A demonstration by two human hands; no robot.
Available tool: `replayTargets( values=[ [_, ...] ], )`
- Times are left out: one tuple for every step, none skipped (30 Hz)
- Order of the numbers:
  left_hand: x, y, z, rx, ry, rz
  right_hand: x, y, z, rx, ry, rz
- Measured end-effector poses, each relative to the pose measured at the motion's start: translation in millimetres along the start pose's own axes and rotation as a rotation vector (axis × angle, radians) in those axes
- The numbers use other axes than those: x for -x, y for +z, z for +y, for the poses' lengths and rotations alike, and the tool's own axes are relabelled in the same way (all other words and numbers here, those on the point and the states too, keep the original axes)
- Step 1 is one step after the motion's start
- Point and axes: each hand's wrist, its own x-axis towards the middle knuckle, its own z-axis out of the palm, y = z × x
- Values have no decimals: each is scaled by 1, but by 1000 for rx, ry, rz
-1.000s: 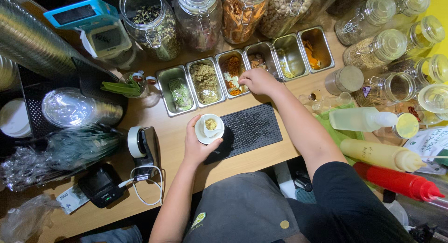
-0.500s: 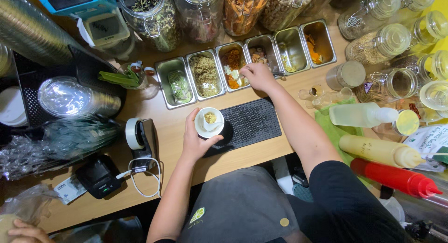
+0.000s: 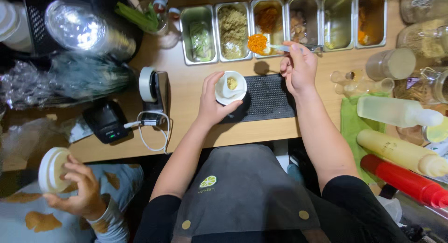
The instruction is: The person adds multiple powdered ingredients and small items to a cup using a spoon and tongs, trims a component with scissors, and pours liquid from several bottles into the cup.
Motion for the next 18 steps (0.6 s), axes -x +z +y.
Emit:
replayTargets(
  values=[
    [-1, 0, 0, 14, 12, -1, 10, 6, 0, -10, 11, -6],
    [-1, 0, 1, 12, 8, 2, 19, 12, 2, -21, 22, -11],
    [-1, 0, 1, 14, 10, 2, 28, 16, 4, -31, 26, -13],
    [-1, -1, 2, 17, 13, 1, 35, 20, 7, -24, 24, -25],
    [-1, -2, 3, 10, 11, 2, 42, 23, 10, -17, 17, -35],
    [-1, -2, 3, 4, 10, 3, 47, 25, 13, -10, 10, -44],
    [-1, -2, 3, 0, 8, 3, 53, 25, 14, 40, -13, -56],
    [-1, -1, 4, 5, 7, 2, 58, 26, 15, 90, -36, -68],
    [0, -1, 3, 9, 7, 3, 64, 27, 14, 138, -59, -81],
    [0, -1, 3, 12, 7, 3, 69, 28, 13, 239, -85, -88],
    [0, -1, 2, 13, 8, 5, 76, 32, 10, 340, -110, -93],
    [0, -1, 2, 14, 8, 6, 82, 37, 5, 441, -135, -99],
    [0, 0, 1, 15, 9, 7, 88, 43, -2, 597, -282, -172],
    [1, 0, 1, 17, 2, 8, 93, 51, -11, 753, -429, -247],
    [2, 0, 1, 20, -3, 9, 95, 59, -20, 909, -578, -324],
    [2, 0, 0, 24, -8, 9, 95, 68, -29, 1009, -654, -397],
    [2, 0, 1, 19, -10, 5, 94, 75, -37, 1107, -728, -471],
    [2, 0, 1, 14, -11, 1, 93, 80, -44, 1204, -802, -546]
  ],
)
